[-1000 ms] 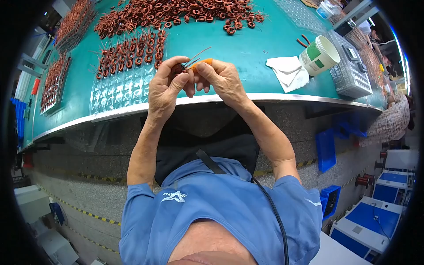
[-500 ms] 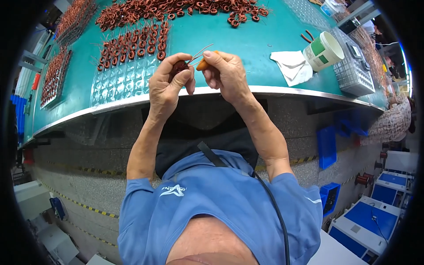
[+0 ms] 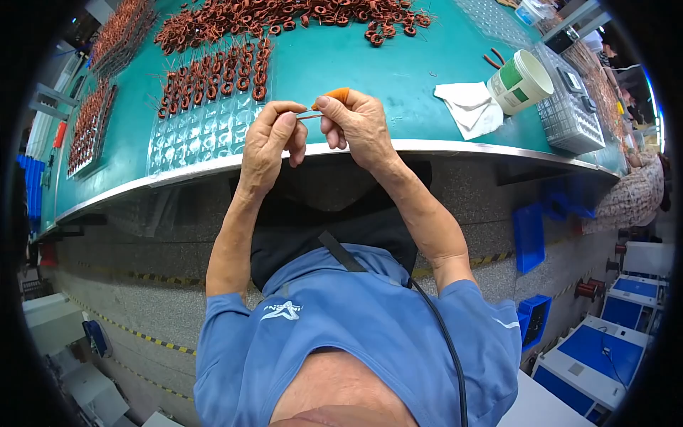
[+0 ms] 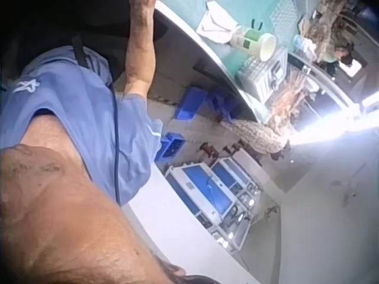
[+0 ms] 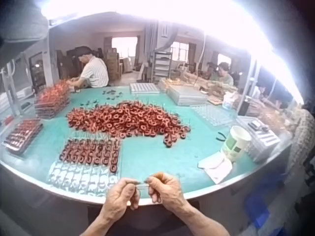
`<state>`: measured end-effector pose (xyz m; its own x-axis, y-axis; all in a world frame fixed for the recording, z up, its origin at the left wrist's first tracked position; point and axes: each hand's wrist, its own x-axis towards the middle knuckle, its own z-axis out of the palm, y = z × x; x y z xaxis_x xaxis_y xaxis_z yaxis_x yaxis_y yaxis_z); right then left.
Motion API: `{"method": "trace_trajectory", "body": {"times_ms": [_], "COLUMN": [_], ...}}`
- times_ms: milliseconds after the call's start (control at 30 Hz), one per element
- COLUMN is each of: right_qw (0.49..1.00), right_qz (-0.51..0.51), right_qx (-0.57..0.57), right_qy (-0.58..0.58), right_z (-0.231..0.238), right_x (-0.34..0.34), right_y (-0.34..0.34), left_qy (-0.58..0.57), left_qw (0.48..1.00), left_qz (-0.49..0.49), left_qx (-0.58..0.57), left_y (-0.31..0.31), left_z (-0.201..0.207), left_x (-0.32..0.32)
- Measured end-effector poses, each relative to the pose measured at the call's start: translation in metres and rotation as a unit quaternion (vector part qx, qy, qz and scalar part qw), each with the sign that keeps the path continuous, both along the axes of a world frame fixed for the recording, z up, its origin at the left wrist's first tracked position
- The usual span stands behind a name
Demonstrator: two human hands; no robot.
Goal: Assembling small electronic inductors by using a wire-hook tool to organize leads and placing them into a plastic tray.
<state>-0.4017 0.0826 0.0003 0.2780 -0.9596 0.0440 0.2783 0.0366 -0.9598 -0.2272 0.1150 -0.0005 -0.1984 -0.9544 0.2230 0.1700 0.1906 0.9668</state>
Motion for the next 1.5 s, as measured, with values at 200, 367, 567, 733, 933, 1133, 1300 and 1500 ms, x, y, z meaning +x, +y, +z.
{"method": "trace_trajectory", "body": {"times_ms": [200, 367, 567, 733, 933, 1133, 1300, 1500], "right_qw": [0.98, 0.999, 0.988, 0.997, 0.968, 0.996, 0.981, 0.935], "right_qz": [-0.164, -0.032, 0.09, 0.061, -0.142, -0.022, -0.094, -0.134], "right_qx": [-0.076, 0.024, 0.112, 0.027, -0.167, -0.076, -0.122, -0.247], "right_qy": [0.078, 0.026, -0.063, 0.026, 0.12, 0.033, 0.119, 0.214], "right_z": [0.004, 0.01, 0.015, 0.018, 0.025, 0.022, 0.028, 0.03], "right_x": [-0.006, 0.004, -0.007, -0.01, 0.004, 0.001, 0.009, 0.011], "right_y": [0.011, 0.022, 0.013, 0.015, 0.034, 0.02, 0.038, 0.038], "left_qy": [0.017, -0.212, -0.276, -0.389, -0.024, 0.071, -0.19, -0.267], "left_qw": [0.997, 0.965, 0.95, 0.902, 0.997, 0.997, 0.979, 0.949], "left_qz": [0.07, 0.106, -0.028, -0.067, -0.069, -0.044, 0.02, 0.058], "left_qx": [0.026, -0.113, -0.144, -0.173, -0.017, 0.007, -0.076, -0.155], "left_y": [0.0, -0.001, 0.002, 0.002, 0.013, 0.015, 0.017, 0.02], "left_z": [0.002, 0.009, 0.032, 0.048, 0.031, 0.018, 0.03, 0.023], "left_x": [-0.003, -0.007, 0.013, 0.019, 0.003, -0.003, 0.002, 0.003]}}
